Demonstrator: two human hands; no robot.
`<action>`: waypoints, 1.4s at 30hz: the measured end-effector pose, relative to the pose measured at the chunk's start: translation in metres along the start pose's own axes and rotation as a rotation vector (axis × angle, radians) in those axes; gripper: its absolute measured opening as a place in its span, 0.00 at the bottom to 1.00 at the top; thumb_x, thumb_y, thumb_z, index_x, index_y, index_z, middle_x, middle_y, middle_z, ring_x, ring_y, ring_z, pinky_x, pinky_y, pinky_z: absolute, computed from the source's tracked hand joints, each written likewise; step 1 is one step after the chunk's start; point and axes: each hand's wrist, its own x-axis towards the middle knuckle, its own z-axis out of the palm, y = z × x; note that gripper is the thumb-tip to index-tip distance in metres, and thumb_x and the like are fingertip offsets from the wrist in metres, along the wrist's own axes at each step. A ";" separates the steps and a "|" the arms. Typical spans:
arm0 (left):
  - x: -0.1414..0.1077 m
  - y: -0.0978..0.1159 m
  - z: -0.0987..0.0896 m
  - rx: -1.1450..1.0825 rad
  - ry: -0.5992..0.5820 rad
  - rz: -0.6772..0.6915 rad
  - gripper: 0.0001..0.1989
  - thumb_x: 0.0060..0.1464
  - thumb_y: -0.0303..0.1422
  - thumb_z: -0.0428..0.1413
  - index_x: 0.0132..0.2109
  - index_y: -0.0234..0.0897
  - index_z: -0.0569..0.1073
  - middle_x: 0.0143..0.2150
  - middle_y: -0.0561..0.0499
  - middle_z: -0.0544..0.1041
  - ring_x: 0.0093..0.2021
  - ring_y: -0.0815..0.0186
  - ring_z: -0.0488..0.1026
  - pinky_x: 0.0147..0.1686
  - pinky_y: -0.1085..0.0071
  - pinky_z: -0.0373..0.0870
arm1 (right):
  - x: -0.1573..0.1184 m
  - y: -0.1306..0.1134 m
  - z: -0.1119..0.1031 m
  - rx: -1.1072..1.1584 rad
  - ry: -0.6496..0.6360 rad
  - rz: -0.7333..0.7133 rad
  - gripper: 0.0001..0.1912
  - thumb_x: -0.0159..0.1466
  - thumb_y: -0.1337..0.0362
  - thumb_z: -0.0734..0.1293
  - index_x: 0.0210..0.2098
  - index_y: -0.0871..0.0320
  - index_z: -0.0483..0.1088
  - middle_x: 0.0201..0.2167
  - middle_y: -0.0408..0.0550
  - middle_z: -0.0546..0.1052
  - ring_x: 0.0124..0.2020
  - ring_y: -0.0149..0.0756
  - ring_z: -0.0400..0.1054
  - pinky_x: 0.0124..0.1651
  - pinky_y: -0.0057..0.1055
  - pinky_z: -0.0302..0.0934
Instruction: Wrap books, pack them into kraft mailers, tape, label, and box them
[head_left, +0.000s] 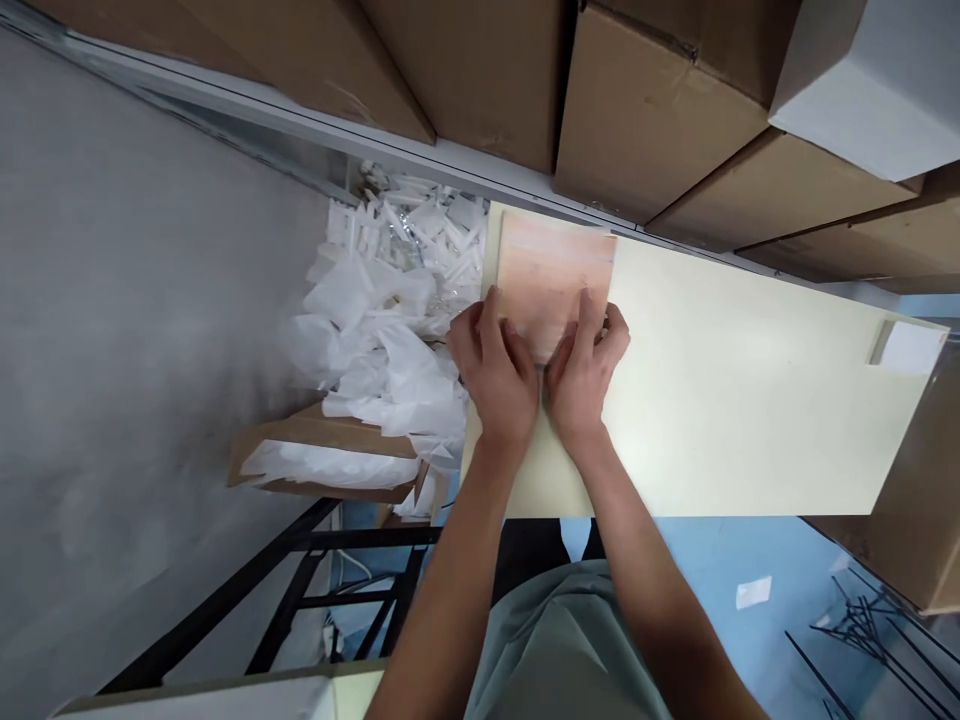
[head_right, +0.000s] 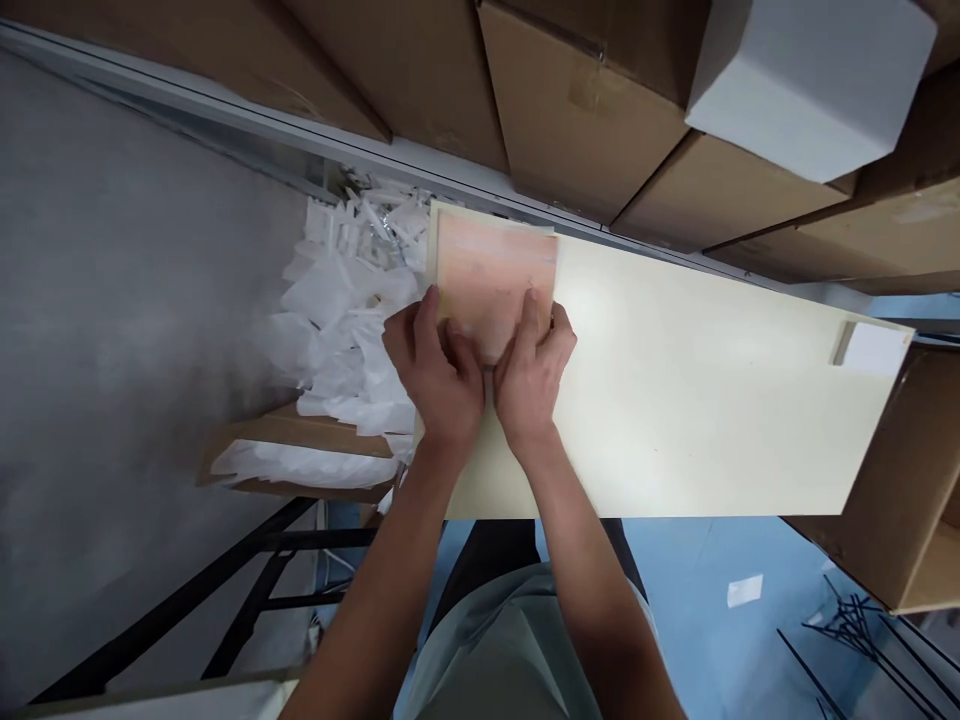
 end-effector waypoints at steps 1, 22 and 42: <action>-0.002 -0.001 0.003 0.013 0.007 0.006 0.22 0.72 0.36 0.53 0.68 0.39 0.74 0.64 0.35 0.74 0.69 0.49 0.70 0.70 0.51 0.65 | -0.001 0.000 0.003 -0.041 0.055 -0.021 0.29 0.80 0.59 0.57 0.79 0.48 0.58 0.72 0.67 0.64 0.75 0.60 0.60 0.69 0.66 0.64; -0.087 0.111 -0.054 0.368 -0.056 0.112 0.34 0.69 0.25 0.55 0.79 0.36 0.62 0.77 0.31 0.65 0.74 0.45 0.65 0.70 0.49 0.65 | 0.054 -0.008 -0.095 -0.235 -0.325 -0.196 0.35 0.68 0.65 0.60 0.73 0.72 0.64 0.77 0.81 0.57 0.77 0.69 0.52 0.72 0.76 0.52; -0.683 -0.099 -0.318 -0.300 1.269 -0.727 0.11 0.65 0.32 0.55 0.45 0.42 0.83 0.53 0.44 0.86 0.56 0.55 0.82 0.61 0.57 0.76 | -0.533 -0.059 -0.135 0.010 -1.787 -1.052 0.19 0.69 0.49 0.70 0.52 0.53 0.82 0.55 0.57 0.85 0.57 0.52 0.80 0.65 0.49 0.71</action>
